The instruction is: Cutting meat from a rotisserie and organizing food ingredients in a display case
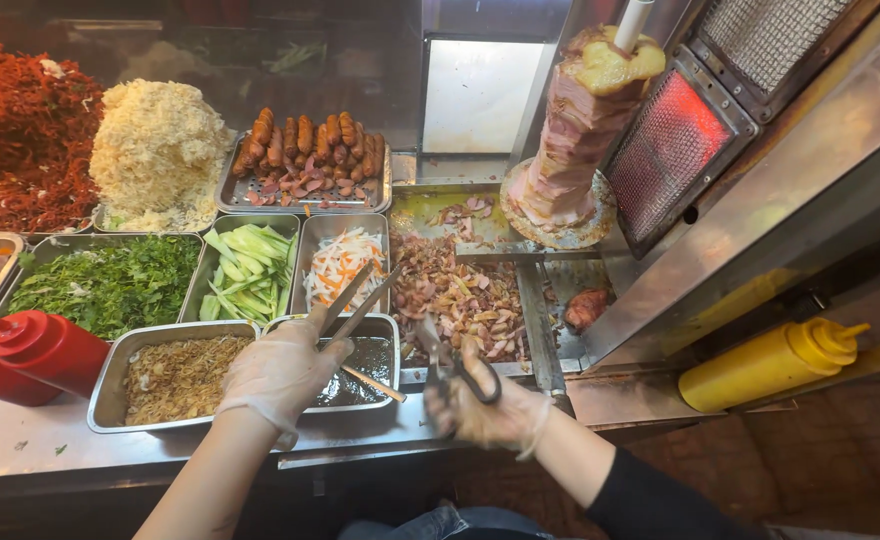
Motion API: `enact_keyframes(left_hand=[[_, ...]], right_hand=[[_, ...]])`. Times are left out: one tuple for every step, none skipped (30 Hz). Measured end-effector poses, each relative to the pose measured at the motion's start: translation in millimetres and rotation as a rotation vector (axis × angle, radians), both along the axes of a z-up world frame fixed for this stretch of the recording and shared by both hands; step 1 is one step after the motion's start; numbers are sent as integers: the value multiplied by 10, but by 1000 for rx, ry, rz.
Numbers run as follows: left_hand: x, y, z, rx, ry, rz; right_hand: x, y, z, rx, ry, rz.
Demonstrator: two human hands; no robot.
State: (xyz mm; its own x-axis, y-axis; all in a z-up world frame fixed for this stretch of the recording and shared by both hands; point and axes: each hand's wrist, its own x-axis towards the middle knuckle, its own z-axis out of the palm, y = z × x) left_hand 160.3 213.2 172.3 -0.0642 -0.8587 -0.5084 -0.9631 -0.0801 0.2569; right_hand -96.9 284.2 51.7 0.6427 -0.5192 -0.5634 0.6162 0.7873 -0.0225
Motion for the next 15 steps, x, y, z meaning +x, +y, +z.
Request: enact_keyframes(left_hand=[[-20,9,16,9,-7,-3],[-6,20,31,9,-8,-1],[9,29,46,14,-14,5],[19,45,52,23,-19,10],[58,44,-4,26,-19,11],[91,37,-56,20,-18,32],[123,31,-106,15,-17,53],[108,39,-73,16,-15,56],[92,49,-41,29,-5,65],[72,64,-11,42,4,71],[46,72,-9,44,5,72],[21,80,-7,40,17,59],[-6,90,-5,36,29,46],[-27,86,-23,36,30,43],[-49,83,-40,40,12,25]], right_hand=[[1,-61,-41,-31,128,-68],[-122,-25,-79,-32,127,-66],[-244,8,-117,-34,152,-114],[-371,56,-160,-32,177,-163],[-431,170,-99,-29,177,-162],[-501,272,-29,3,150,-130],[-572,374,43,35,122,-99],[-551,468,159,36,123,-96],[-531,565,273,-1,178,-12],[-513,673,385,-36,231,69],[-525,620,215,-34,232,71],[-535,573,43,-9,64,53],[-546,528,-129,16,-103,35],[-637,406,-328,16,-102,31],[-731,285,-527,4,-267,-19]])
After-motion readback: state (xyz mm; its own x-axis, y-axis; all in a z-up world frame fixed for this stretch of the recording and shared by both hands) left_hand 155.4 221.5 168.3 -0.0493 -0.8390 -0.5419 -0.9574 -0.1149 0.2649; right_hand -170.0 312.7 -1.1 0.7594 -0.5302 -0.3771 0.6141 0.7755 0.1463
